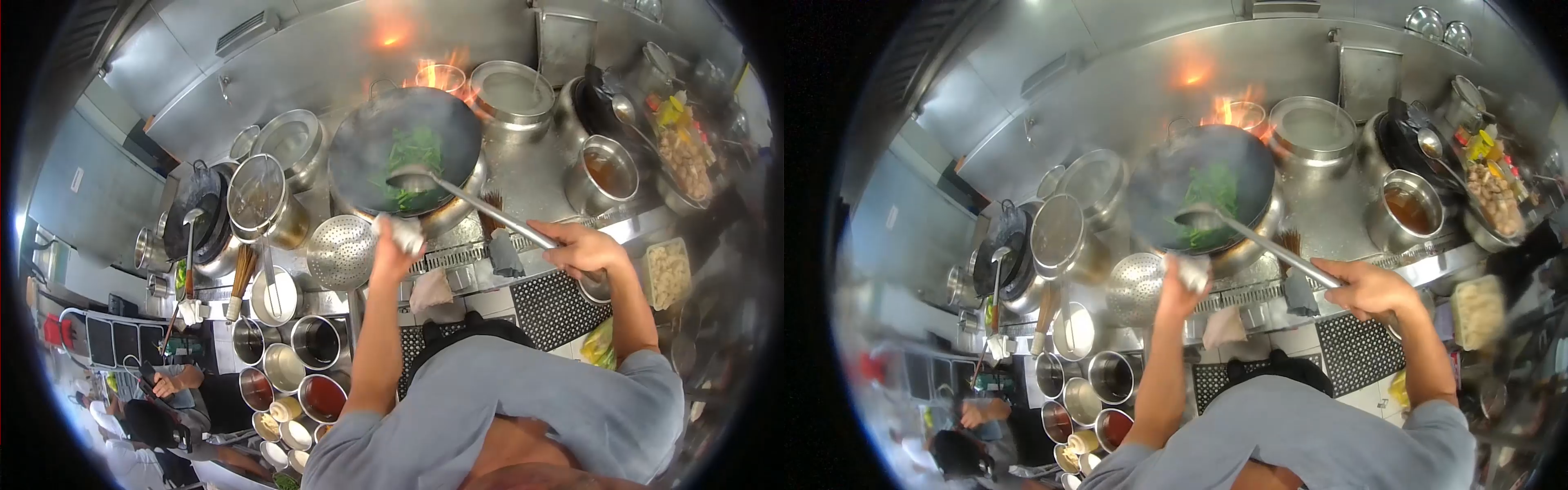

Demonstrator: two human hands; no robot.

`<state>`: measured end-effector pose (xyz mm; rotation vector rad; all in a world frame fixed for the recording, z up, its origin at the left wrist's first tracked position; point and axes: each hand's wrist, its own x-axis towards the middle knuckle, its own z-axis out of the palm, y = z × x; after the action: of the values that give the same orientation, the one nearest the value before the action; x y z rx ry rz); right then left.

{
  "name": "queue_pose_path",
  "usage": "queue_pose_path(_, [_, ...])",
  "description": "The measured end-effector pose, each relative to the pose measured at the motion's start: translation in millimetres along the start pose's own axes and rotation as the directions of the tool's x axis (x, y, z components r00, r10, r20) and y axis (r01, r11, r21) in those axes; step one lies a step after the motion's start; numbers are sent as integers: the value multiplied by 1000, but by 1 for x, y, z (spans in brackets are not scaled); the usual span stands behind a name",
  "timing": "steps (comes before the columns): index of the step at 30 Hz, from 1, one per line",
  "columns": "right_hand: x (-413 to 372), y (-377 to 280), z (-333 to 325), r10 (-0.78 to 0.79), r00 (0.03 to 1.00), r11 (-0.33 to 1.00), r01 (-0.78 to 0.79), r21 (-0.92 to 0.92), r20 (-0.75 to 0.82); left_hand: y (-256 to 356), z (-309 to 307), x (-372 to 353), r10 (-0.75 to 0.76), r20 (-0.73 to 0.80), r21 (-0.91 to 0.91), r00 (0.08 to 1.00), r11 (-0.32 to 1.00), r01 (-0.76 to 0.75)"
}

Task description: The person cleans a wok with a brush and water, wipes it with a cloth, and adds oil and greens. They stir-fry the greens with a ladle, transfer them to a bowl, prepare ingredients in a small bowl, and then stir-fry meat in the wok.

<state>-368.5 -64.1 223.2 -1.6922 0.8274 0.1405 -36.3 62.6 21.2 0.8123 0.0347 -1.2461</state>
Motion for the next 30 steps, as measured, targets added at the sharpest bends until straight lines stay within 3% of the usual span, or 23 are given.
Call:
queue_pose_path(1, [4, -6, 0, -15, 999, 991, 21, -130, 45, -3, 5, 47, -9, -80, -10, 997, 1000, 8])
queue_pose_path(2, [11, -11, 7, -14, 1000, 992, 17, -125, 28, -9, 9, 77, -22, -157, -21, 987, 1000, 19])
queue_pose_path(4, [28, -16, 19, 10, 999, 889, -26, -457, -38, -27, 16, 83, -9, -184, -23, 983, 1000, 5])
queue_pose_path(5, [34, -12, 21, -14, 999, 878, -6, -479, -39, -31, 17, 83, 19, -231, -30, 973, 999, -26])
queue_pose_path(6, [28, -20, 15, -25, 999, 873, 0, -489, -44, -31, 23, 48, 185, -69, 301, 980, 941, -157])
queue_pose_path(7, [16, -30, 5, -15, 1000, 855, 18, -519, 10, -31, 30, 12, 342, 97, 557, 935, 759, -336])
queue_pose_path(8, [9, -36, -1, 3, 998, 840, 35, -541, 70, -19, 73, -35, 74, -140, 98, 987, 993, -61])
queue_pose_path(11, [42, -27, -6, 12, 998, 818, 27, -574, 64, -15, 69, -16, 123, -208, -50, 970, 989, -136])
queue_pose_path(12, [65, -17, 2, -21, 1000, 790, 25, -613, 13, -12, 61, 1, 74, -153, -12, 986, 997, -77])
queue_pose_path(13, [88, 0, 15, -18, 1000, 792, 22, -610, 13, -23, 46, 11, 96, -201, 68, 975, 994, -84])
queue_pose_path(15, [129, 24, 31, -278, 935, 651, 15, -759, -220, -45, 41, -6, 112, -262, 175, 958, 982, -67])
queue_pose_path(16, [116, 17, 31, -297, 929, 642, 23, -767, -221, -52, 43, -33, 110, -279, 207, 954, 977, -53])
queue_pose_path(18, [72, 14, 35, -293, 918, 886, 155, -436, -269, -52, 46, -47, 158, -280, 174, 947, 978, -112])
queue_pose_path(20, [61, 53, 46, -360, 881, 911, 261, -319, -306, -41, 45, -41, 192, -299, 97, 935, 981, -170])
queue_pose_path(22, [88, 114, 71, -300, 894, 945, 229, -234, -333, -22, 8, 22, 110, -175, 69, 978, 993, -99])
queue_pose_path(24, [88, 132, 88, -219, 889, 975, 181, -130, -401, -4, 16, 41, 114, -167, -41, 979, 992, -122])
queue_pose_path(26, [80, 115, 98, 13, 910, 965, 97, 243, -414, 12, 28, 25, -13, -25, -114, 1000, 993, 10])
queue_pose_path(27, [77, 126, 100, 10, 911, 892, 178, 415, -412, 16, 30, 14, -16, -15, -79, 1000, 997, 14])
queue_pose_path(30, [31, 119, 90, 13, 713, 900, 297, 318, -701, 21, 16, 36, -34, -24, 44, 999, 998, 35])
